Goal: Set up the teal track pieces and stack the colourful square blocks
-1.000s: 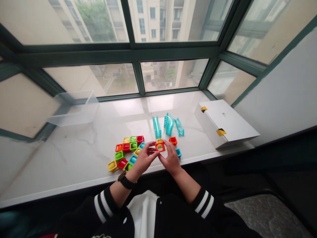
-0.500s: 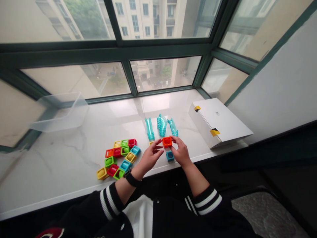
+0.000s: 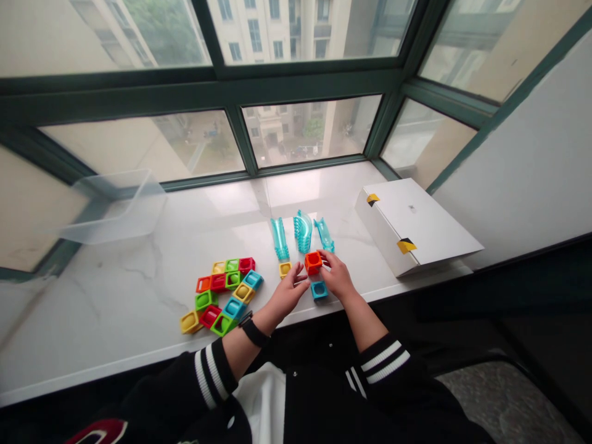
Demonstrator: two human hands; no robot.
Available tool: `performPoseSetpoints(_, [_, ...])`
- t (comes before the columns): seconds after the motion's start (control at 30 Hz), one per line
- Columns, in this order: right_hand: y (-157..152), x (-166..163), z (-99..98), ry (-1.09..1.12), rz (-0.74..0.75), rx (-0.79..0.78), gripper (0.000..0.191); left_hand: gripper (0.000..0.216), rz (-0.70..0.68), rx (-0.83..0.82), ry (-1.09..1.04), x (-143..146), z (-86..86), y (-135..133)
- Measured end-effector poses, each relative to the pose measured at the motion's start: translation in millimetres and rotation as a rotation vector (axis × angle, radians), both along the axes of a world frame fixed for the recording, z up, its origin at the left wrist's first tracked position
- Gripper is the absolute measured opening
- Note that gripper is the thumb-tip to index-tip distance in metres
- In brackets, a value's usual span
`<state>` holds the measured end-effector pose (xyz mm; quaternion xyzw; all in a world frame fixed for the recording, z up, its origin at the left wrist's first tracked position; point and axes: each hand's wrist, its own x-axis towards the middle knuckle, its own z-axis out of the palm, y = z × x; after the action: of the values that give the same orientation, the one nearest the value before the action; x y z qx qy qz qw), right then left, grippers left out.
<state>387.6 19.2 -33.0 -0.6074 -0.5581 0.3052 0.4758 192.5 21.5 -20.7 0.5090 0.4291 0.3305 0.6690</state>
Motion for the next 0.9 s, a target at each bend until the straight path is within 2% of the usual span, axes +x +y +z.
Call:
performPoseSetpoints(0.2, [0, 1, -6.3, 0.028, -0.016, -0.039, 0.044, 0.09, 0.031, -0.072, -0.028, 7, -2.3, 1])
performPoseSetpoints(0.53, [0, 0, -8.3, 0.028, -0.025, -0.052, 0.046, 0.085, 0.004, -0.082, -0.136, 11, -11.2, 6])
performPoseSetpoints(0.9, [0, 0, -8.8, 0.011, -0.053, -0.081, 0.048, 0.089, -0.03, -0.051, -0.146, 10, -9.9, 5])
